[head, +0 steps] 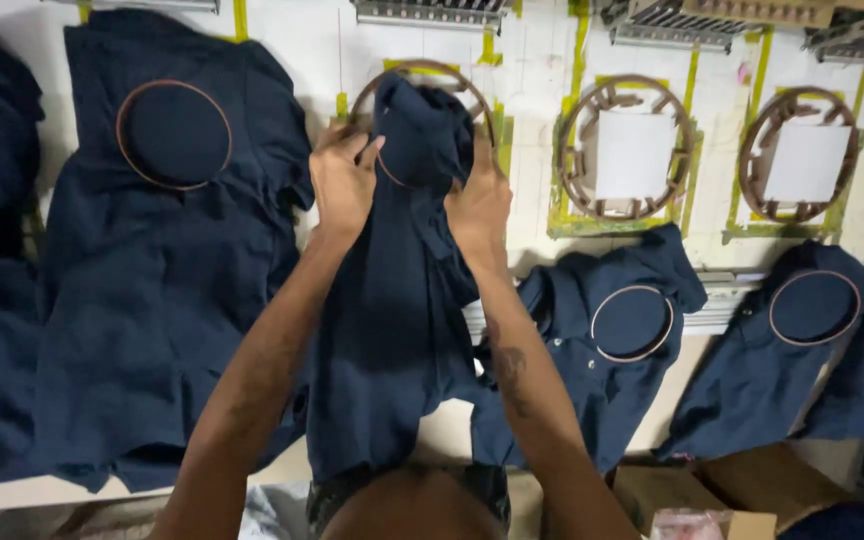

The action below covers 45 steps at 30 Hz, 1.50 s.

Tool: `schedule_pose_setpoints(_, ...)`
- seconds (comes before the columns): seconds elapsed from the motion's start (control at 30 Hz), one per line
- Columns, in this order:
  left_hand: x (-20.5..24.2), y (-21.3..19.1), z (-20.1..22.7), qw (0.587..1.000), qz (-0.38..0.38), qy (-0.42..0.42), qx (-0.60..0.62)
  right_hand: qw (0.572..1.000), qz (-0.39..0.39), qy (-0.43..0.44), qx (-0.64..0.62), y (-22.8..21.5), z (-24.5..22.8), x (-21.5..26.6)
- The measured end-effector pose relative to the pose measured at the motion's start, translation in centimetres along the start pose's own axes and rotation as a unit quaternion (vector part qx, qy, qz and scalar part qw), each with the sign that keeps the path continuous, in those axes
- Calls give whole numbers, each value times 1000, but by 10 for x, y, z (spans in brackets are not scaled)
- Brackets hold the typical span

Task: Placing and smoothing dark blue fabric garments onto circular embroidery hoops on a multi-head embroidery machine.

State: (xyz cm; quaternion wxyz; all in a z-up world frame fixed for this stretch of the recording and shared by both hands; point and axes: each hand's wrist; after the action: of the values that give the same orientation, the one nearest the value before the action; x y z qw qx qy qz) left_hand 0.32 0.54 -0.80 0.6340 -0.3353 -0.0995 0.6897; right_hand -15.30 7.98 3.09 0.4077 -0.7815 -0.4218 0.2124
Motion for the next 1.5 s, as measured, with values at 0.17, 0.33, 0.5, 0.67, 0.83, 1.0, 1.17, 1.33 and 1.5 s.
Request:
schedule_pose_setpoints(0.17,8,13,-25,999,-24,24,-3,996,36,-78,26,16,19,7)
schedule_pose_setpoints(0.33,3,6,-21,996,-69,54,-11,993,36,-105,45,13,21,10)
schedule_pose_setpoints(0.5,-24,-44,25,960,-263,76,-61,981,-64,-115,144,30,44,-5)
schedule_pose_setpoints(0.67,-20,7,-38,931,-349,11,-108,977,-148,-91,122,11,32,-3)
schedule_pose_setpoints(0.83,-30,7,-20,911,-378,19,-163,974,-175,-85,116,18,42,-14)
schedule_pose_setpoints(1.0,-27,-13,11,909,-391,-31,-137,972,-142,-142,118,37,66,-22)
schedule_pose_setpoints(1.17,-17,9,-11,914,-359,-64,-179,975,-146,-91,140,24,39,-23)
schedule_pose_setpoints(1.33,-29,12,-8,929,-344,-32,-135,970,-127,-115,171,36,53,-24)
schedule_pose_setpoints(1.5,-32,5,18,905,-359,-121,-196,977,-122,-107,141,37,51,-27)
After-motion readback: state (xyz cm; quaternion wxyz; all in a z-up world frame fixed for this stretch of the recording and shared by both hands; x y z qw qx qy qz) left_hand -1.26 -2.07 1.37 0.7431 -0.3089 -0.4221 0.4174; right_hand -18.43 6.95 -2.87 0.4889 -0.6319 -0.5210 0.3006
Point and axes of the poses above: each hand's wrist, its own x-axis away from the middle knuckle, its own y-axis out of the palm, z = x × y, and after that the axes turned 6 degrees about z, right-handed
